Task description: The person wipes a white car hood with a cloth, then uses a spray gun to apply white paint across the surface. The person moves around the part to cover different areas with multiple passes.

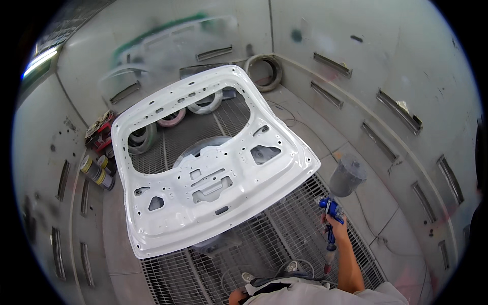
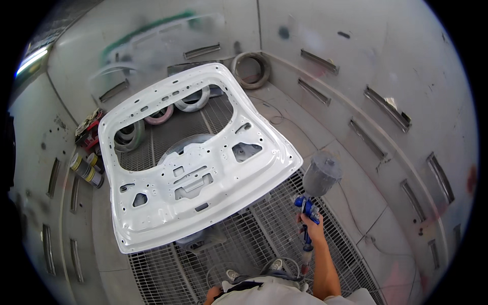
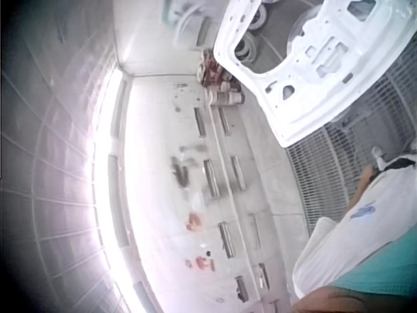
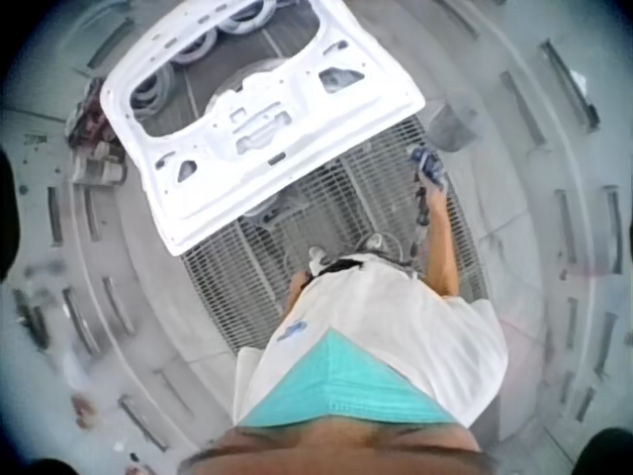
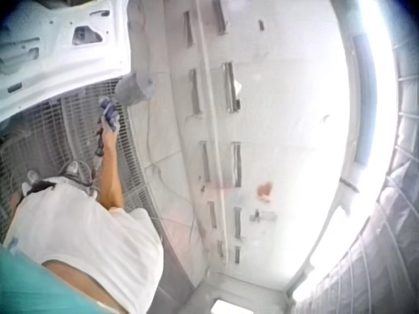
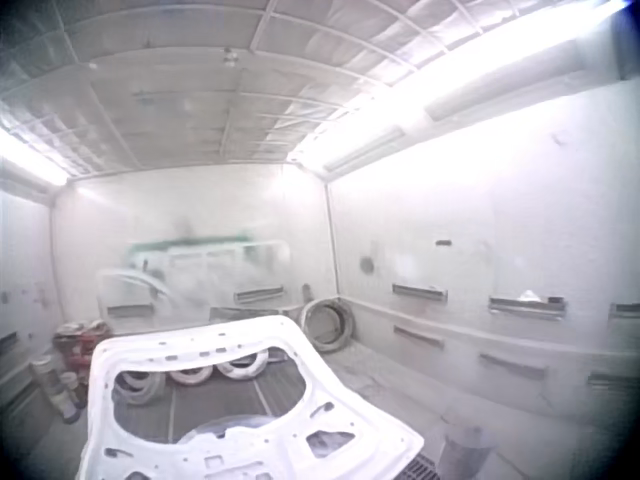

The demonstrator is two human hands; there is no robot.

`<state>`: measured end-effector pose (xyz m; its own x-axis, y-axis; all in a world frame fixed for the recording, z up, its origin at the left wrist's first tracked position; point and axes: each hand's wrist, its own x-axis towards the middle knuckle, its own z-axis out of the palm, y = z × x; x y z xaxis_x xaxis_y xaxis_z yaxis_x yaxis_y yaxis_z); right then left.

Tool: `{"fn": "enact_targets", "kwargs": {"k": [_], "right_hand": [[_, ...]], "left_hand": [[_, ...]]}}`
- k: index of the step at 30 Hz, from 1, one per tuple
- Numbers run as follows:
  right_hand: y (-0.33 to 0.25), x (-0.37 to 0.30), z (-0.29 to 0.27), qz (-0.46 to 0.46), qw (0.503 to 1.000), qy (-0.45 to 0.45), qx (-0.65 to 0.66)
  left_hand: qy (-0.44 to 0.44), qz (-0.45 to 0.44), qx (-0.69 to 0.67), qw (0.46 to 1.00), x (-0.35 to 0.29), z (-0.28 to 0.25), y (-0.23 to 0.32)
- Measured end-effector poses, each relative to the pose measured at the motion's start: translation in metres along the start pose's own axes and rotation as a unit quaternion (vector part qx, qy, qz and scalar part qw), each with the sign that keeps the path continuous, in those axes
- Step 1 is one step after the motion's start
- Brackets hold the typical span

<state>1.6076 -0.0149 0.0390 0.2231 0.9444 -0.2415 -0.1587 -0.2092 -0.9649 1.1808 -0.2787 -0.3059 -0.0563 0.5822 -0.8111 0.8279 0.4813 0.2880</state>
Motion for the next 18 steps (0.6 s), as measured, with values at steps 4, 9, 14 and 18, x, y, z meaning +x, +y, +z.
{"fn": "enact_targets", "kwargs": {"k": [4,9,14,18], "right_hand": [[0.006,-0.002,-0.016,-0.004,0.999,0.032,0.014],[0.001,-0.007,-0.026,-0.009,0.998,0.05,0.041],[0.005,-0.007,-0.047,-0.005,0.998,0.049,0.048],[0.009,-0.006,-0.054,0.01,0.998,0.026,0.05]], "left_hand": [[0.002,0.018,0.0,1.0,-0.011,-0.013,0.004],[0.003,0.025,0.048,0.999,-0.033,-0.03,0.026],[0.01,0.042,0.07,0.997,-0.055,-0.057,0.066],[0.018,0.041,0.107,0.993,-0.069,-0.054,0.08]]}}
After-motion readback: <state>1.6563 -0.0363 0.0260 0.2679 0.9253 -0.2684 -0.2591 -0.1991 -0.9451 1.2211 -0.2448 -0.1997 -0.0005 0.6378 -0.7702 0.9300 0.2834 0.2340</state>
